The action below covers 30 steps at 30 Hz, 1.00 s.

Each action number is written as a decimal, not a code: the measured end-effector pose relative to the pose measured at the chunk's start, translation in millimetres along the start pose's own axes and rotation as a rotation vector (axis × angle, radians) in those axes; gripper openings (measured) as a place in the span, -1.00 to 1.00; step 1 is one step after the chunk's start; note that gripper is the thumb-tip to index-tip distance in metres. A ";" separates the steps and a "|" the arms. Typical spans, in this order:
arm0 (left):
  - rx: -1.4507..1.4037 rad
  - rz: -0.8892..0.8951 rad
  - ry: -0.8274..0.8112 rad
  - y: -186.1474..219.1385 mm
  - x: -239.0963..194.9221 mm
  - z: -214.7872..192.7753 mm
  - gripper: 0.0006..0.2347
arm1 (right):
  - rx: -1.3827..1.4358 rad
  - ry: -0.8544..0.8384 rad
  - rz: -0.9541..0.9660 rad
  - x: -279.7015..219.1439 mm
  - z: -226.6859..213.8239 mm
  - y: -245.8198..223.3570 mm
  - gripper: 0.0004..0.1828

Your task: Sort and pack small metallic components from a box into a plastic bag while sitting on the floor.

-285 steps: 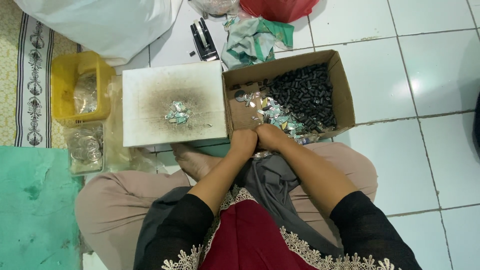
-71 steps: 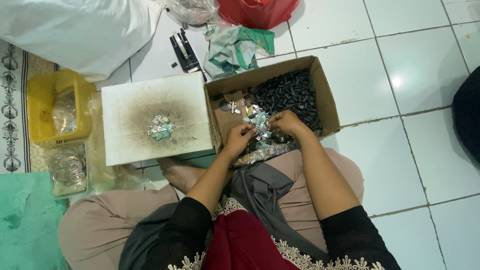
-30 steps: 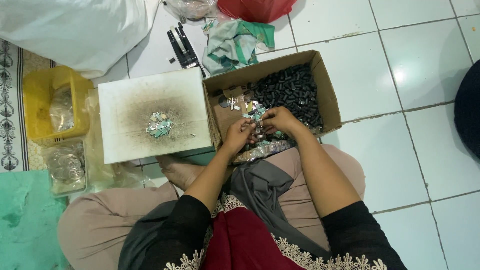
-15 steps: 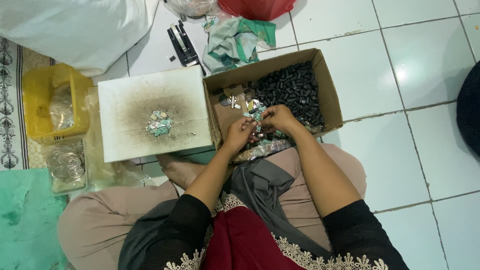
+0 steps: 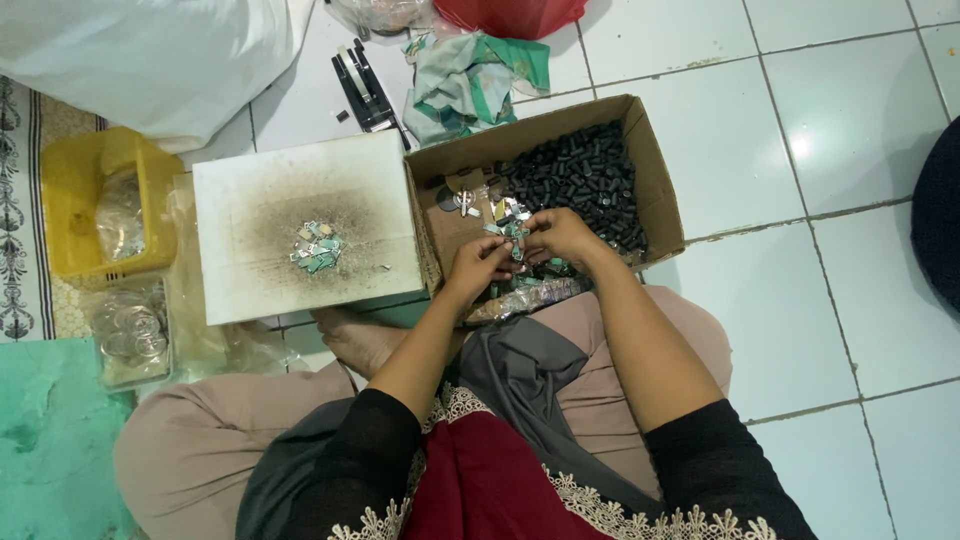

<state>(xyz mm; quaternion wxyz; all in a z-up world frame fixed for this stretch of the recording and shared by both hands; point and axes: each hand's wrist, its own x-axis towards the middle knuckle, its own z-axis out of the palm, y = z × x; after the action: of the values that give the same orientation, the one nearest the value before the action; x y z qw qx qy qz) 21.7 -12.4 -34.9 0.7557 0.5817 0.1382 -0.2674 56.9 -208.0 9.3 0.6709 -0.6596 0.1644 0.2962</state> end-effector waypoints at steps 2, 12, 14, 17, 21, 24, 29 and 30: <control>-0.004 -0.001 -0.012 -1.3 -0.2 -2.3 -0.71 | 0.008 0.000 0.006 -2.2 -0.9 -0.6 -0.55; -0.054 0.024 0.007 13.5 -13.3 -1.4 -0.68 | 0.044 -0.015 0.007 -21.9 2.4 -14.7 -0.46; -0.073 0.031 0.028 23.8 -26.3 5.0 -0.69 | 0.038 -0.018 -0.006 -35.5 9.0 -26.9 -0.48; -0.107 0.046 0.065 29.8 -34.0 0.5 -0.67 | 0.010 -0.039 -0.027 -47.1 17.6 -41.7 -0.53; -0.134 0.001 0.078 42.4 -49.4 -0.5 -0.57 | -0.001 -0.058 -0.051 -43.4 24.9 -40.0 -0.58; -0.012 0.161 0.145 86.4 -88.3 -1.0 -0.69 | 0.004 -0.030 -0.077 -74.6 47.0 -73.6 -0.63; 0.125 0.312 0.235 111.0 -116.0 -32.4 -0.74 | 0.012 -0.092 -0.136 -62.2 93.1 -85.5 -0.61; 0.090 0.347 0.252 113.3 -120.0 -40.9 -0.74 | 0.011 -0.119 -0.157 -56.7 103.9 -85.0 -0.60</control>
<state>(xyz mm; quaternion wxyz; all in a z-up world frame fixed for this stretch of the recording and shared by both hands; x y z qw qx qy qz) -8.4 76.1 107.1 0.7402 0.6589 0.1173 -0.0645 47.7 -112.3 118.8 0.7044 -0.6479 0.0736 0.2804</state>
